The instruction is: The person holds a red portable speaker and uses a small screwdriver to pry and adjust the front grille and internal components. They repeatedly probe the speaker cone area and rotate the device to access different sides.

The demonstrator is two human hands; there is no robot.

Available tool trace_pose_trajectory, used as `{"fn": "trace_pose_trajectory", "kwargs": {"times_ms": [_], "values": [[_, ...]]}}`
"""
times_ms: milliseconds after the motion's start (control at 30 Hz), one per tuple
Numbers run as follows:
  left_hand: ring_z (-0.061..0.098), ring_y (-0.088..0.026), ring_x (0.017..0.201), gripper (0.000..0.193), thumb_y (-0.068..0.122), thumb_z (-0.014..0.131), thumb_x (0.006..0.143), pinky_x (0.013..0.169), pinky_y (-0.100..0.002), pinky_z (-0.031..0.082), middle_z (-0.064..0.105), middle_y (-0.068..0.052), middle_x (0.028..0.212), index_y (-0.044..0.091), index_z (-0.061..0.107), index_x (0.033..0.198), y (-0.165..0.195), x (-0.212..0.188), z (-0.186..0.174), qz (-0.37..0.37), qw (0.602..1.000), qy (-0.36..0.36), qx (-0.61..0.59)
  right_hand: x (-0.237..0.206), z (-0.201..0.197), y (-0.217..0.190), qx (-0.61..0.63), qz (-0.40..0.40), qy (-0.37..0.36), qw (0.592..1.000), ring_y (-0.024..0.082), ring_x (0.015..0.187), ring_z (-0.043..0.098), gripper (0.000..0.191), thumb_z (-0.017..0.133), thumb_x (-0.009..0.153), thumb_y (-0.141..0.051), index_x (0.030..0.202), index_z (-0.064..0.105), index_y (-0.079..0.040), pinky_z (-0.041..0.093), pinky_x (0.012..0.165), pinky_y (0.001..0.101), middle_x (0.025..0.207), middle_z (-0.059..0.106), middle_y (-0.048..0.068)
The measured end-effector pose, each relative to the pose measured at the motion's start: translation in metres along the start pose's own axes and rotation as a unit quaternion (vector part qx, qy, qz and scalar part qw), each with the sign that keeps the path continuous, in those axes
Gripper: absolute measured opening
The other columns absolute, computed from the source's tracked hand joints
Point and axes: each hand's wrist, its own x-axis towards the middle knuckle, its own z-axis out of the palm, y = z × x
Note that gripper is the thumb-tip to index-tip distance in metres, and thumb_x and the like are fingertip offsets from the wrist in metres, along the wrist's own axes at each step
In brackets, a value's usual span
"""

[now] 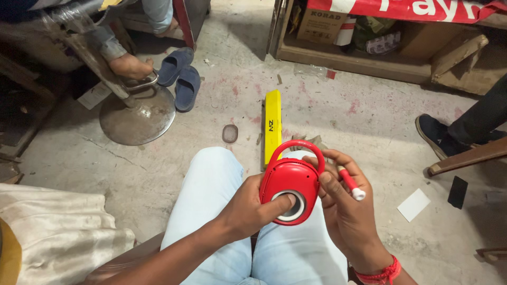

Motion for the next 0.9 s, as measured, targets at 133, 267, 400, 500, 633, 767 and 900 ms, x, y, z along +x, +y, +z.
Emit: {"fn": "trace_pose_trajectory", "kwargs": {"times_ms": [133, 267, 400, 500, 633, 767, 900], "values": [[0.066, -0.010, 0.094, 0.037, 0.018, 0.066, 0.091, 0.084, -0.028, 0.056, 0.072, -0.004, 0.104, 0.001, 0.065, 0.124, 0.0003, 0.0005, 0.0018, 0.044, 0.999, 0.013, -0.027, -0.0026, 0.0001, 0.0062, -0.038, 0.055, -0.023, 0.998, 0.013, 0.093, 0.055, 0.047, 0.069, 0.099, -0.008, 0.142, 0.057, 0.005, 0.046, 0.082, 0.0283, 0.107, 0.060, 0.010], [0.067, -0.010, 0.095, 0.034, 0.015, 0.065, 0.092, 0.084, -0.028, 0.056, 0.073, -0.005, 0.105, 0.001, 0.065, 0.123, -0.0013, 0.0002, 0.0045, 0.060, 0.998, 0.036, -0.004, -0.0041, 0.0044, 0.0071, -0.096, 0.041, -0.034, 0.994, 0.013, 0.101, 0.067, 0.044, 0.068, 0.093, -0.012, 0.133, 0.058, 0.004, 0.054, 0.089, 0.0285, 0.112, 0.072, 0.009], [0.068, -0.011, 0.093, 0.033, 0.013, 0.065, 0.091, 0.083, -0.028, 0.057, 0.074, -0.006, 0.103, 0.001, 0.065, 0.122, -0.0018, 0.0001, 0.0054, 0.064, 0.997, 0.046, 0.021, -0.0050, 0.0059, 0.0024, -0.173, 0.006, -0.050, 0.984, 0.012, 0.098, 0.067, 0.039, 0.068, 0.096, -0.014, 0.130, 0.061, 0.004, 0.055, 0.086, 0.0269, 0.107, 0.073, 0.009], [0.067, -0.011, 0.092, 0.034, 0.013, 0.065, 0.092, 0.083, -0.028, 0.056, 0.073, -0.005, 0.102, 0.001, 0.065, 0.123, -0.0013, 0.0001, 0.0056, 0.072, 0.996, 0.043, 0.024, -0.0049, 0.0059, 0.0015, -0.168, 0.007, -0.048, 0.985, 0.012, 0.097, 0.067, 0.037, 0.069, 0.095, -0.013, 0.127, 0.062, 0.004, 0.055, 0.085, 0.0270, 0.106, 0.073, 0.009], [0.067, -0.010, 0.091, 0.032, 0.012, 0.064, 0.091, 0.081, -0.028, 0.056, 0.072, -0.005, 0.101, 0.001, 0.065, 0.122, -0.0013, -0.0003, 0.0058, 0.063, 0.997, 0.042, 0.020, -0.0053, 0.0058, 0.0026, -0.176, 0.007, -0.040, 0.984, 0.011, 0.094, 0.067, 0.037, 0.069, 0.094, -0.013, 0.126, 0.062, 0.003, 0.055, 0.083, 0.0267, 0.104, 0.073, 0.009], [0.066, -0.010, 0.090, 0.032, 0.012, 0.065, 0.091, 0.081, -0.028, 0.056, 0.072, -0.005, 0.100, 0.001, 0.066, 0.121, -0.0023, -0.0004, 0.0054, 0.064, 0.997, 0.041, 0.017, -0.0057, 0.0064, 0.0019, -0.182, 0.002, -0.046, 0.982, 0.011, 0.094, 0.067, 0.036, 0.069, 0.095, -0.013, 0.126, 0.063, 0.003, 0.056, 0.083, 0.0267, 0.104, 0.073, 0.009], [0.065, -0.009, 0.093, 0.033, 0.013, 0.065, 0.092, 0.083, -0.028, 0.056, 0.071, -0.004, 0.103, 0.001, 0.064, 0.123, -0.0034, 0.0001, 0.0055, 0.066, 0.997, 0.022, -0.009, -0.0067, 0.0071, -0.0012, -0.185, -0.008, -0.060, 0.981, 0.011, 0.096, 0.068, 0.035, 0.069, 0.095, -0.013, 0.125, 0.063, 0.004, 0.057, 0.086, 0.0269, 0.106, 0.073, 0.008]]}}
